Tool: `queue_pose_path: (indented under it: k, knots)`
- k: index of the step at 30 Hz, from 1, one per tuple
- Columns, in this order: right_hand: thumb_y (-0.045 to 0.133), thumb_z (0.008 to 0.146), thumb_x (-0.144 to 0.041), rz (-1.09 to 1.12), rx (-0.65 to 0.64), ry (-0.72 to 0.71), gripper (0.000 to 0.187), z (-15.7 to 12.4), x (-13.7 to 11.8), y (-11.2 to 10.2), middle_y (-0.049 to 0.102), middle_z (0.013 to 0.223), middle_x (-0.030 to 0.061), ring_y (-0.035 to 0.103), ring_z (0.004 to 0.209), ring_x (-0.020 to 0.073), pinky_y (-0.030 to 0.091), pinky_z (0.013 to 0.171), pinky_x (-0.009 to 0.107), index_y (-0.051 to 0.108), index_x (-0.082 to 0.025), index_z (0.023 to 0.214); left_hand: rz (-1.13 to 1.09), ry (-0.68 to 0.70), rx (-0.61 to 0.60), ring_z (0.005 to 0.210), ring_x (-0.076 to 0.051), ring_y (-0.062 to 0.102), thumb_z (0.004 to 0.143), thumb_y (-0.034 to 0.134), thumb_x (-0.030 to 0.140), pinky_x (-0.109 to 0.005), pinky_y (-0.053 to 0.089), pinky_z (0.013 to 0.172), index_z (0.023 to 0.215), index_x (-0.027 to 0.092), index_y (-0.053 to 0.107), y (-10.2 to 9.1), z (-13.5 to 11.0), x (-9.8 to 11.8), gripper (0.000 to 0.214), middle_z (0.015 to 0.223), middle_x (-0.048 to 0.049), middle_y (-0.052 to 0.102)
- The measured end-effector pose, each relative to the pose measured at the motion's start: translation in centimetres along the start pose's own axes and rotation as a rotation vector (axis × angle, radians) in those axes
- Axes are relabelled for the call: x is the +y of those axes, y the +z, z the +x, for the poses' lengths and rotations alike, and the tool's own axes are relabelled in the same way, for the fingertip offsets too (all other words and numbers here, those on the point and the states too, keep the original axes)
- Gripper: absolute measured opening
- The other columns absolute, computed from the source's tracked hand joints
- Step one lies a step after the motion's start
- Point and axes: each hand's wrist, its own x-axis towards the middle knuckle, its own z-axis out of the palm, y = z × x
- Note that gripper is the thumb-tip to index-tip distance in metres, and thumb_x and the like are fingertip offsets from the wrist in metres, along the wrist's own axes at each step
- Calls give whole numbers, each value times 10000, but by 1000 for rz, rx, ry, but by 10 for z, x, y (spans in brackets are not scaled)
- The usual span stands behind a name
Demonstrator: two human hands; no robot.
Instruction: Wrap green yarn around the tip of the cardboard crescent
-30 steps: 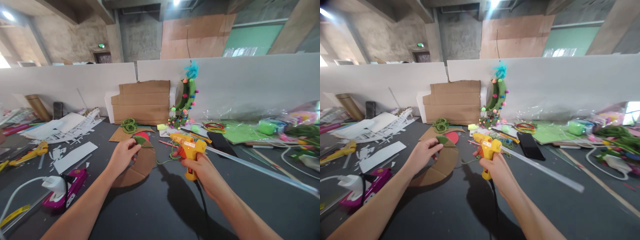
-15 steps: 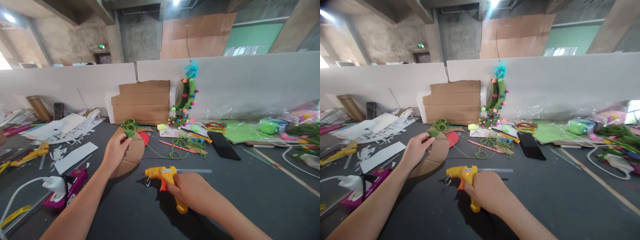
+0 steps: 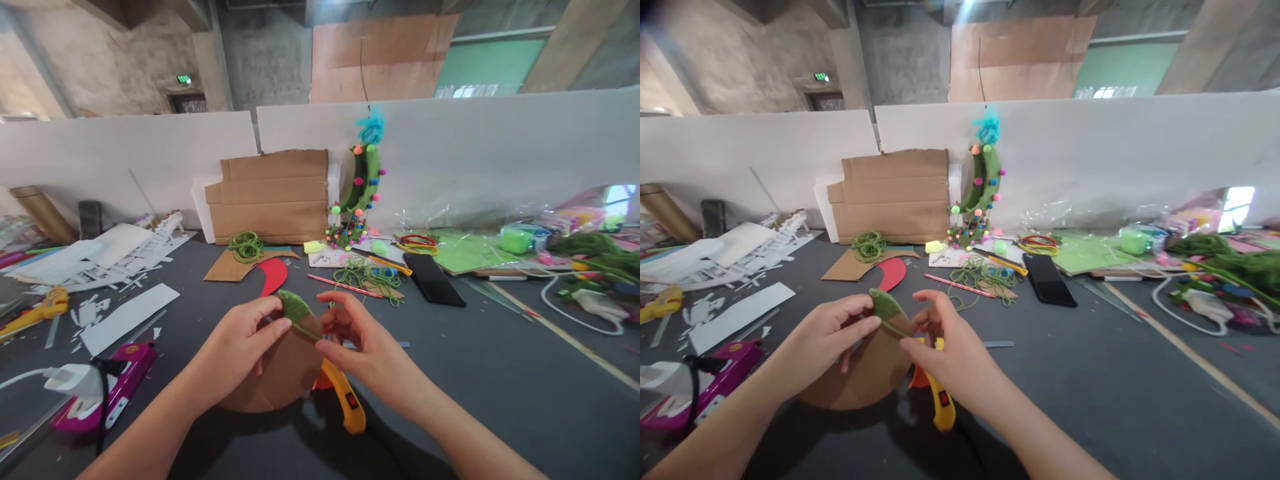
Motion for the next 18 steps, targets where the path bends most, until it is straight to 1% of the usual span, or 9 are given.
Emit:
queue_pose_path:
  k: [1, 3, 6, 8, 10, 12, 15, 18]
  knots:
    - [548, 744, -191, -45, 3, 23, 425, 0, 0, 1, 537, 811, -21, 502, 635, 106, 434, 596, 248, 382, -231, 1133, 11, -1, -11, 404, -68, 459, 824, 422, 364, -169, 356, 387, 763, 193, 528, 1, 0, 0, 209, 619, 57, 490]
    - [554, 732, -167, -145, 23, 39, 375, 0, 0, 2, 466, 675, -65, 440, 561, 95, 381, 528, 221, 418, -223, 1077, 29, 2, -29, 431, -73, 439, 826, 409, 356, -167, 332, 374, 783, 190, 544, 1, 0, -1, 218, 659, 40, 521]
    - [562, 732, -176, -258, 67, 33, 167, 0, -1, -1, 367, 560, -90, 388, 519, 91, 309, 478, 204, 485, -206, 876, 90, 42, -14, 475, -90, 438, 821, 410, 332, -177, 326, 402, 794, 187, 576, 1, 0, -1, 222, 639, 35, 525]
    - [551, 754, -212, -322, 83, 26, 34, 1, -2, -4, 351, 524, -86, 365, 494, 88, 271, 458, 204, 521, -198, 760, 150, 80, 6, 542, -112, 481, 816, 420, 317, -191, 352, 460, 789, 190, 590, 1, 1, -1, 214, 645, 29, 549]
    - [523, 782, -237, -367, 64, 15, 83, 1, -3, -7, 379, 506, -76, 370, 484, 90, 268, 458, 205, 570, -194, 729, 197, 108, 4, 628, -138, 522, 816, 423, 306, -211, 382, 538, 777, 192, 592, 1, 2, 0, 208, 689, 18, 591]
    - [502, 798, -244, -396, 54, -2, 116, 1, -4, -9, 428, 509, -66, 399, 491, 97, 286, 469, 205, 589, -194, 740, 234, 124, -5, 691, -156, 546, 821, 418, 299, -230, 398, 609, 781, 195, 591, 2, 3, 1, 206, 735, 11, 621]
    - [473, 807, -230, -413, 72, -32, 124, 2, -3, -8, 516, 575, -39, 460, 541, 109, 329, 500, 204, 550, -188, 718, 281, 130, -9, 745, -173, 567, 833, 404, 296, -250, 404, 667, 826, 208, 594, 5, 4, 1, 209, 793, 0, 647]
    - [459, 791, -186, -437, 99, -61, 117, 3, 0, -5, 539, 613, -28, 479, 563, 111, 349, 517, 203, 523, -189, 693, 329, 124, -4, 771, -183, 580, 846, 383, 290, -262, 405, 683, 858, 221, 591, 8, 4, 0, 219, 833, -9, 658]
